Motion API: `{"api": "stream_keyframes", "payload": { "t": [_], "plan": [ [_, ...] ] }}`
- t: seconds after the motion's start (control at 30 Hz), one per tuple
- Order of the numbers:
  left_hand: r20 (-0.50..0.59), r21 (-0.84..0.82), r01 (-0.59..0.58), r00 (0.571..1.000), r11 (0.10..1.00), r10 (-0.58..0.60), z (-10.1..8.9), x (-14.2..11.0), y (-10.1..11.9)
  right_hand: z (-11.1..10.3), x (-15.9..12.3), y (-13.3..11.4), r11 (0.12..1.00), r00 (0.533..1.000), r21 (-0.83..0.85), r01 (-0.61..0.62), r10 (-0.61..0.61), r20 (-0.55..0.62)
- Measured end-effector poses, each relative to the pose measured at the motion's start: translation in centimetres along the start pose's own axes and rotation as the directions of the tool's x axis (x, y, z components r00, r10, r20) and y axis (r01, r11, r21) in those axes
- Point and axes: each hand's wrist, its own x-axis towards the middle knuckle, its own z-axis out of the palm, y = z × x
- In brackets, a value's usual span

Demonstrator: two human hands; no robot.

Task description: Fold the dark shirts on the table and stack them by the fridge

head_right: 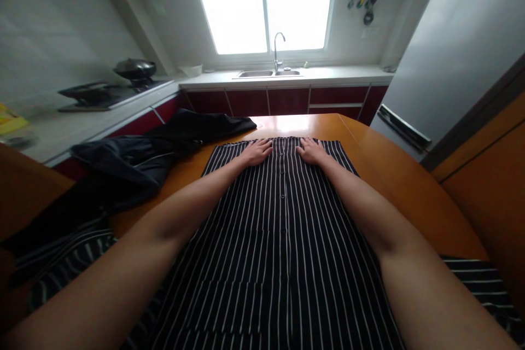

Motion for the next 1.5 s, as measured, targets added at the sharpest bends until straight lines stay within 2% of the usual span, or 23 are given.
{"api": "stream_keyframes", "payload": {
  "t": [0.07,0.17,0.23,0.27,0.3,0.37,0.43,0.5,0.57,0.63,0.73,0.8,0.83,0.9,1.0,1.13,1.17,1.23,1.3,1.37,1.43,1.5],
  "plan": [
    [-0.036,0.013,-0.001,0.999,1.0,0.001,-0.5,-0.8,0.1,-0.4,-0.3,0.3,0.998,0.998,0.055,-0.02,0.024,-0.066],
    [-0.081,0.021,-0.151,0.985,0.988,0.152,-0.3,-4.0,0.9,-0.2,-3.2,-0.2,0.988,0.984,0.133,0.083,-0.06,-0.167],
    [-0.001,0.02,-0.221,0.975,0.975,0.221,0.0,-6.5,0.5,0.3,-5.9,-0.3,0.97,0.971,0.119,0.211,-0.194,-0.139],
    [0.061,0.02,-0.213,0.975,0.977,0.212,0.0,-7.6,-0.3,0.4,-7.1,0.0,0.964,0.966,0.094,0.248,-0.24,-0.092],
    [0.108,0.03,-0.167,0.981,0.986,0.163,-0.2,-8.4,-1.4,0.4,-8.1,0.5,0.966,0.968,0.064,0.25,-0.248,-0.045],
    [0.11,0.069,0.007,0.994,0.998,-0.015,-0.9,-9.2,-4.1,-0.2,-9.1,2.1,0.99,0.99,0.007,0.141,-0.141,0.007],
    [0.073,0.098,0.174,0.981,0.98,-0.182,-2.2,-9.3,-6.2,-1.4,-9.3,3.5,0.999,0.999,-0.012,-0.029,0.029,-0.029],
    [0.029,0.12,0.215,0.975,0.969,-0.22,-3.4,-9.6,-6.3,-2.7,-9.6,3.6,0.992,0.987,0.002,-0.125,0.124,-0.099],
    [-0.014,0.132,0.102,0.995,0.986,-0.101,-4.3,-11.3,-3.7,-3.6,-11.5,1.9,0.995,0.984,0.013,-0.094,0.095,-0.151],
    [-0.033,0.116,-0.098,0.994,0.988,0.102,-4.5,-14.7,1.0,-4.0,-15.6,-1.6,0.999,0.987,0.025,0.028,-0.024,-0.156],
    [0.04,0.003,-0.328,0.944,0.945,0.328,-3.8,-22.4,8.8,-3.6,-24.3,-7.3,0.963,0.965,0.09,0.253,-0.244,-0.099],
    [0.089,-0.058,-0.39,0.915,0.919,0.394,-2.9,-27.6,12.3,-3.1,-30.0,-9.8,0.936,0.945,0.129,0.326,-0.321,-0.059],
    [0.108,-0.073,-0.395,0.91,0.916,0.401,-2.3,-29.7,13.2,-2.8,-32.3,-10.3,0.932,0.942,0.139,0.335,-0.333,-0.043],
    [0.144,-0.081,-0.391,0.906,0.917,0.399,-1.1,-32.7,13.9,-2.2,-35.4,-10.3,0.931,0.941,0.146,0.334,-0.338,0.001],
    [0.179,-0.077,-0.384,0.902,0.92,0.392,-0.3,-34.5,13.6,-2.0,-37.2,-9.1,0.937,0.943,0.13,0.324,-0.331,0.033],
    [0.12,-0.131,-0.36,0.919,0.924,0.375,-2.3,-37.0,14.9,-3.7,-39.8,-9.6,0.931,0.94,0.133,0.339,-0.331,-0.077],
    [0.124,-0.157,-0.376,0.91,0.913,0.396,-2.9,-38.1,15.6,-4.2,-41.0,-10.2,0.924,0.935,0.149,0.352,-0.341,-0.097],
    [0.176,-0.214,-0.432,0.865,0.876,0.47,-3.9,-40.6,17.0,-5.0,-44.0,-11.5,0.904,0.924,0.194,0.382,-0.373,-0.085],
    [0.249,-0.264,-0.471,0.81,0.842,0.531,-4.0,-43.1,18.0,-4.9,-47.0,-12.5,0.881,0.911,0.253,0.399,-0.412,-0.004],
    [0.296,-0.292,-0.482,0.776,0.826,0.557,-3.4,-44.9,18.3,-4.3,-49.3,-12.8,0.861,0.888,0.309,0.403,-0.45,0.097],
    [0.309,-0.303,-0.481,0.767,0.822,0.563,-2.7,-46.1,18.0,-3.8,-50.7,-12.6,0.852,0.875,0.346,0.392,-0.462,0.147],
    [0.288,-0.308,-0.488,0.771,0.817,0.569,-2.4,-46.8,17.6,-3.7,-51.5,-12.1,0.848,0.885,0.368,0.38,-0.45,0.123]
  ]
}}
